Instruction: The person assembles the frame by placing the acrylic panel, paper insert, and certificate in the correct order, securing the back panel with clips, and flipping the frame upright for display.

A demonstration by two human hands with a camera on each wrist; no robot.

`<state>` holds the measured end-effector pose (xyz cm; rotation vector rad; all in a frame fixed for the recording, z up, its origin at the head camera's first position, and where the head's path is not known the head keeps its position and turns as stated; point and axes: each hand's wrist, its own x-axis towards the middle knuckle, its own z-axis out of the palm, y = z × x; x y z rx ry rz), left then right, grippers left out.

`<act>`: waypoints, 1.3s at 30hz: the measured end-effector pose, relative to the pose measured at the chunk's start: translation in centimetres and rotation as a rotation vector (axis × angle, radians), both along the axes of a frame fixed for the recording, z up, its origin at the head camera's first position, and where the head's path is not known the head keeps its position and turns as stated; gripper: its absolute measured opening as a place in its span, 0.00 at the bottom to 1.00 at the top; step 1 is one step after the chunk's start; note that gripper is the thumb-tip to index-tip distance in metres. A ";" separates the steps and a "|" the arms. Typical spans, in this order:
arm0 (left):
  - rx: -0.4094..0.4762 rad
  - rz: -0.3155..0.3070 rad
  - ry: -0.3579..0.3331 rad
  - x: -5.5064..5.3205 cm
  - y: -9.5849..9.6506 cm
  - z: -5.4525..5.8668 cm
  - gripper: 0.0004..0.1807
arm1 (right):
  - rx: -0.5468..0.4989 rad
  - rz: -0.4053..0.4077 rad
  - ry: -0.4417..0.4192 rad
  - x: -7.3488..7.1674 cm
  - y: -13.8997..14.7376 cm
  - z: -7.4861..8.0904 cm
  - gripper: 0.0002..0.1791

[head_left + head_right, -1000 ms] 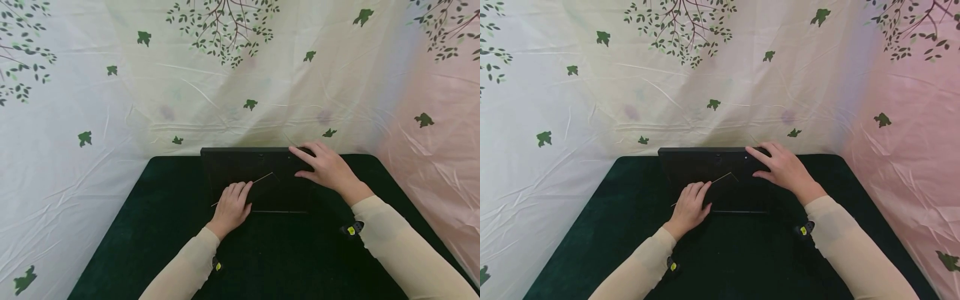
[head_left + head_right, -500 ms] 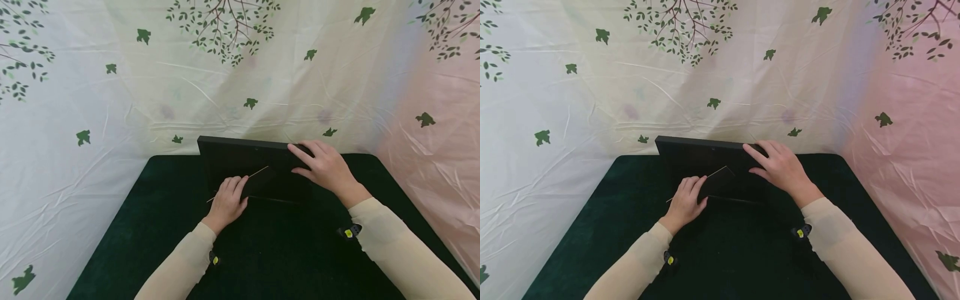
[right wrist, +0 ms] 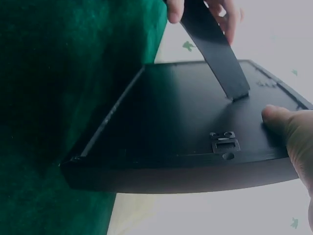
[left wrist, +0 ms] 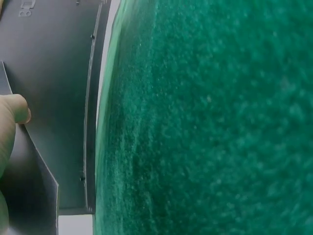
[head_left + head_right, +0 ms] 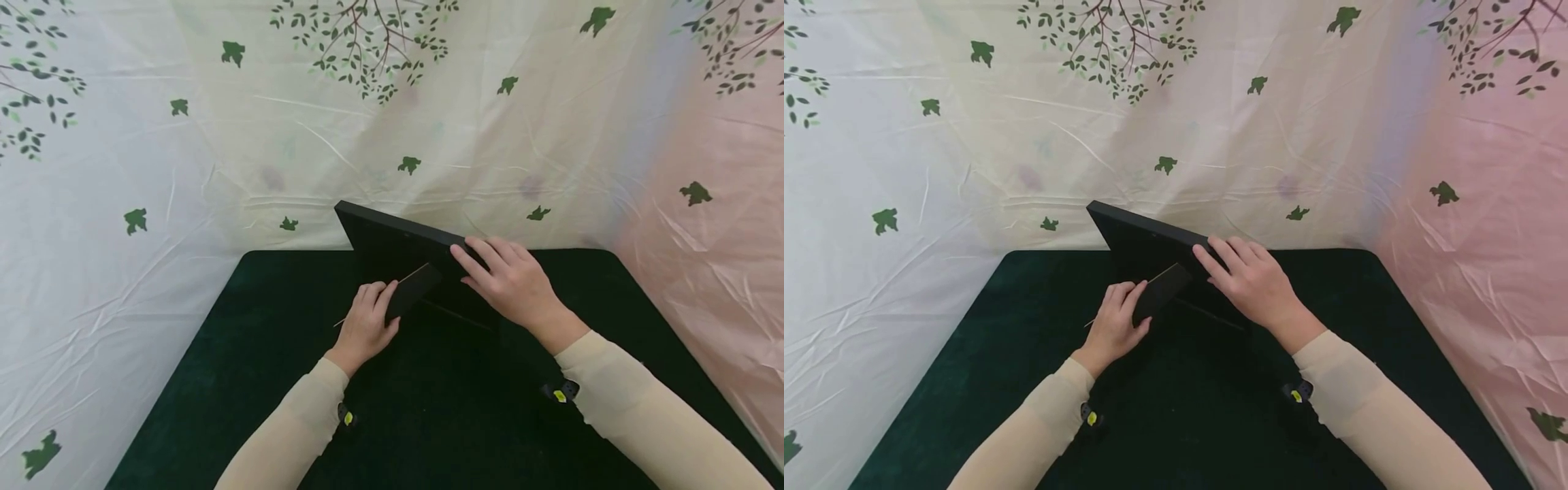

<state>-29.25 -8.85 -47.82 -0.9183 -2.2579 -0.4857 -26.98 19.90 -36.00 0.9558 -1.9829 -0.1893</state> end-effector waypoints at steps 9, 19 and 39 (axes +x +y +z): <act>-0.020 -0.023 -0.007 -0.1 -0.4 -0.2 0.39 | -0.033 0.040 0.007 0.7 -0.1 -1.2 0.23; -0.043 -0.038 -0.022 0.1 -1.0 -0.5 0.41 | -0.057 0.113 0.012 1.6 -0.1 -1.8 0.20; -0.167 0.035 -0.054 1.4 -1.5 -0.9 0.39 | -0.075 0.208 -0.050 3.6 -1.8 -2.0 0.18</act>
